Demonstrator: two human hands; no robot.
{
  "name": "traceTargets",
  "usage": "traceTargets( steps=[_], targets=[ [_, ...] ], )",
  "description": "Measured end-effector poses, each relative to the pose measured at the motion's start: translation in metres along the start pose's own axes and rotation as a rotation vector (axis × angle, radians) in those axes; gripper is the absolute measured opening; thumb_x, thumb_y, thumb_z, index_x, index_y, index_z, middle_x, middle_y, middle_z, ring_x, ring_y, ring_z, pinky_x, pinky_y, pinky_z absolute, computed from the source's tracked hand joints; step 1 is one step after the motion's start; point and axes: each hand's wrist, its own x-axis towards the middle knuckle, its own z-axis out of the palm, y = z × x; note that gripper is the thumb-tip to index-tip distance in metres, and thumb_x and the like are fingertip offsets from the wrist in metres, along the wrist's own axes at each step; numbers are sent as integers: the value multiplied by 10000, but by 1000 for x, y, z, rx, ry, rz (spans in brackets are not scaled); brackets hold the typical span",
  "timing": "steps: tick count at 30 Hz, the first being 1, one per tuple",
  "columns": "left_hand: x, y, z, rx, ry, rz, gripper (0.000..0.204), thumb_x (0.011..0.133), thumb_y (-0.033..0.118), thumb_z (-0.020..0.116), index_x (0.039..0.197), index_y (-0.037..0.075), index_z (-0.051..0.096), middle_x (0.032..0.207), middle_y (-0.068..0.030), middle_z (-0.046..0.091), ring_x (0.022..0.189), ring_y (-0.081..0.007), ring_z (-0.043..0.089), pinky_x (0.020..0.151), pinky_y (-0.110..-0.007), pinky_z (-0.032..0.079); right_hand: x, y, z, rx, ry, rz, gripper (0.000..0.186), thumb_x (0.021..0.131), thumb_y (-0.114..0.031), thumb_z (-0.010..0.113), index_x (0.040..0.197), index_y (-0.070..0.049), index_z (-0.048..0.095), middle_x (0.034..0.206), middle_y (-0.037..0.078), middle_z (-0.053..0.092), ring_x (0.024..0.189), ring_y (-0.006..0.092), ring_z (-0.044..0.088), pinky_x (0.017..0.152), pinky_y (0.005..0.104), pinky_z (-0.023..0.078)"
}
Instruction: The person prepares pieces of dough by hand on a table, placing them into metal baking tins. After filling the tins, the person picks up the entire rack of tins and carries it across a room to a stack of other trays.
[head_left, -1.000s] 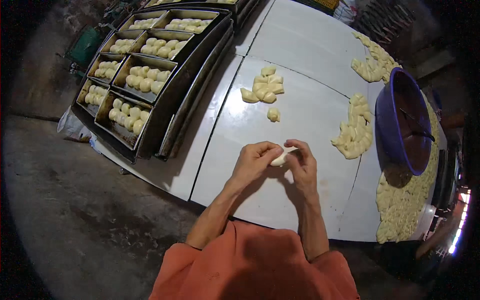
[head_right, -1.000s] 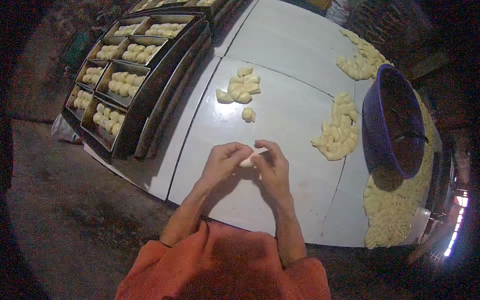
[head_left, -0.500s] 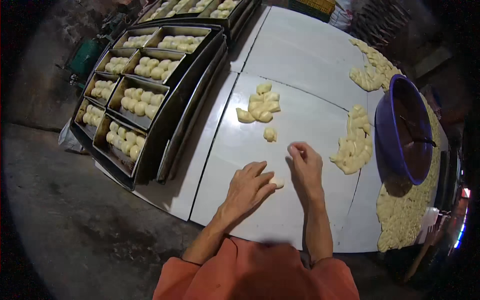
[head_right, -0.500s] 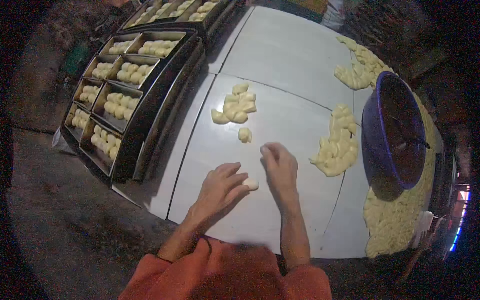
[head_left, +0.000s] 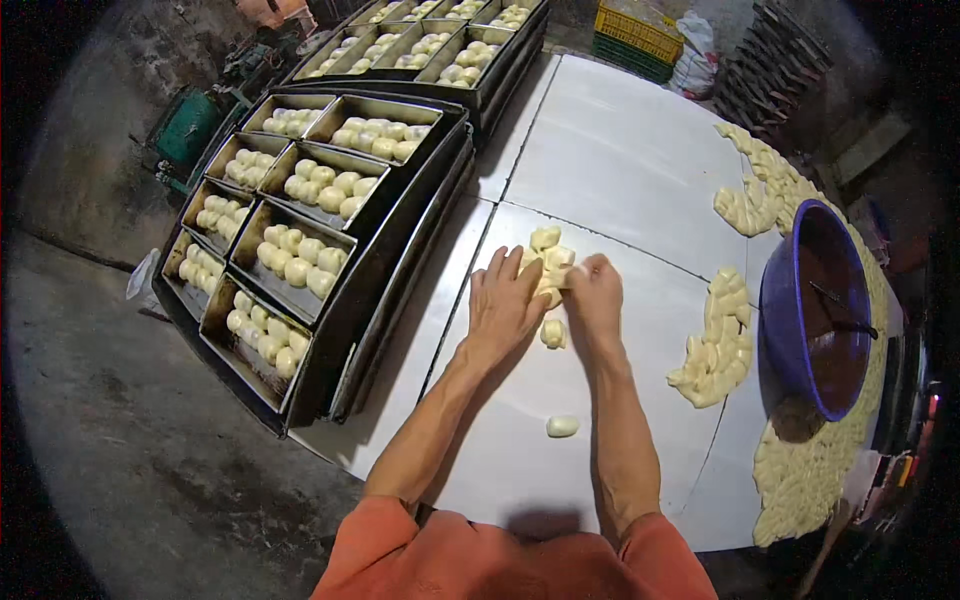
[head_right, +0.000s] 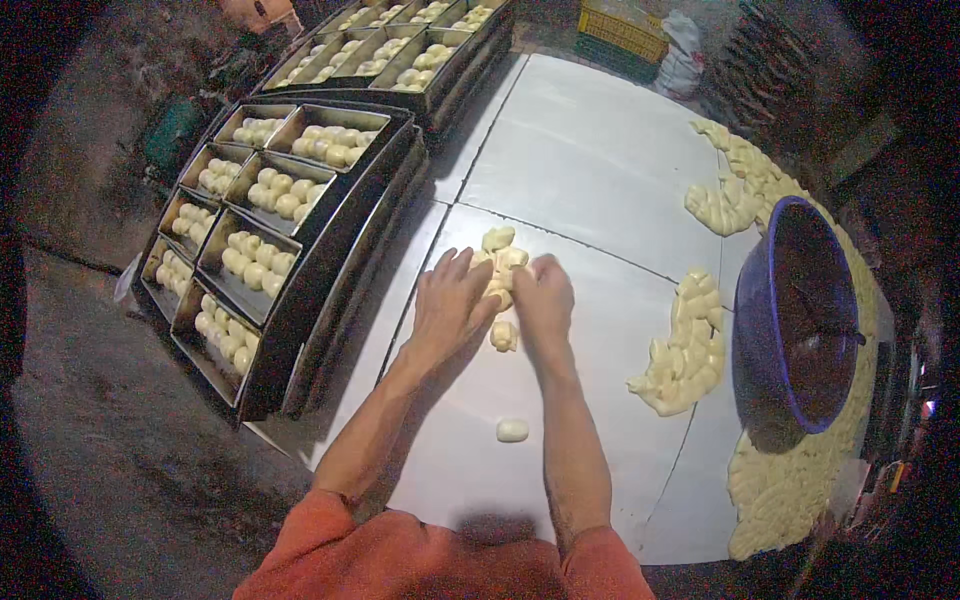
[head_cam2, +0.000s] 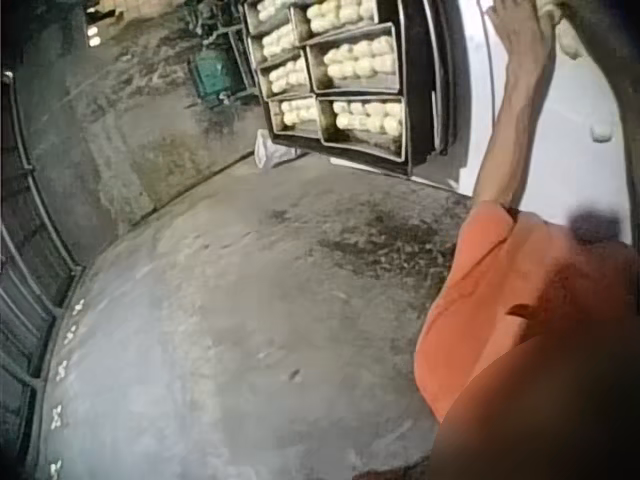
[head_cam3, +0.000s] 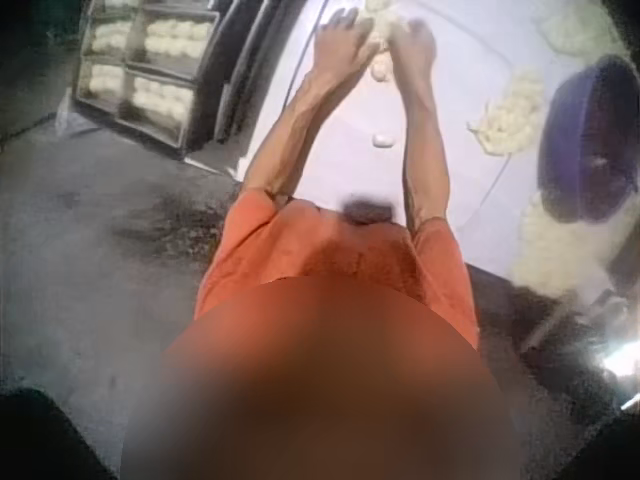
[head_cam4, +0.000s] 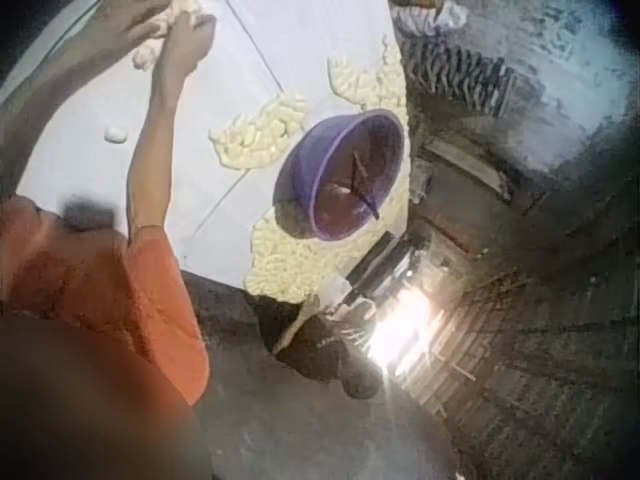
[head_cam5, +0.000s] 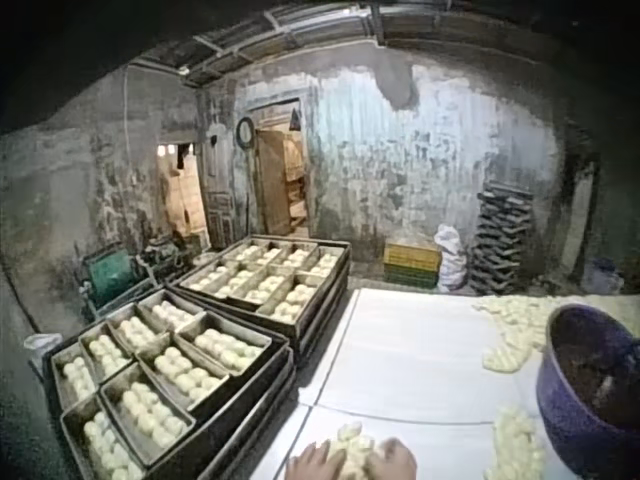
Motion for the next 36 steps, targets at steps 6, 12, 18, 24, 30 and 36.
traceTargets(
  steps=[6, 12, 18, 24, 30, 36],
  targets=[
    [-2, -13, 6, -154, -46, -66, 485, 889, 321, 668, 1283, 43, 619, 1432, -282, 479, 1387, -444, 373, 1078, -550, 310, -5, 32, -59, 614, -201, -150, 118, 993, -74, 524, 1101, -26, 529, 1199, 69, 496, 938, 212, 637, 849, 353, 588],
    [-4, 24, -19, -338, 135, 42, 526, 816, 294, 789, 1246, 21, 655, 1325, -222, 593, 1214, -359, 579, 942, -462, 475, -49, -28, -87, 693, -211, 120, 356, 935, -180, 630, 1234, -61, 478, 1007, 118, 626, 891, 184, 641, 840, 337, 563],
    [-35, 73, -27, -942, -214, -218, 384, 899, 295, 737, 1130, -11, 723, 968, -107, 761, 780, -165, 685, 693, -316, 525, -98, -37, -80, 584, -302, 202, 247, 952, -63, 632, 1151, -68, 486, 810, 56, 688, 620, 124, 651, 527, 226, 553],
    [-59, 85, -17, -1008, -254, -314, 333, 951, 229, 687, 1194, 2, 703, 934, -81, 758, 818, -121, 688, 726, -296, 551, -121, -15, -93, 337, -68, 33, 289, 897, -92, 710, 1107, -78, 514, 959, 69, 646, 803, 116, 627, 625, 250, 507],
    [-64, 129, -7, -1022, 19, -97, 549, 986, 235, 652, 1457, 11, 483, 1424, -186, 566, 1312, -270, 542, 1042, -370, 473, -151, -46, -106, 560, -26, 32, 397, 866, -32, 726, 1202, -71, 518, 1023, 58, 599, 917, 139, 594, 810, 294, 486],
    [-70, 179, 25, -1275, 143, 125, 738, 931, 499, 692, 1417, -28, 517, 1429, -164, 573, 1280, -230, 569, 1058, -344, 453, -176, -55, -126, 922, -86, 39, 384, 957, -172, 660, 1280, -28, 512, 1074, 72, 622, 879, 166, 653, 722, 257, 550]
  ],
)
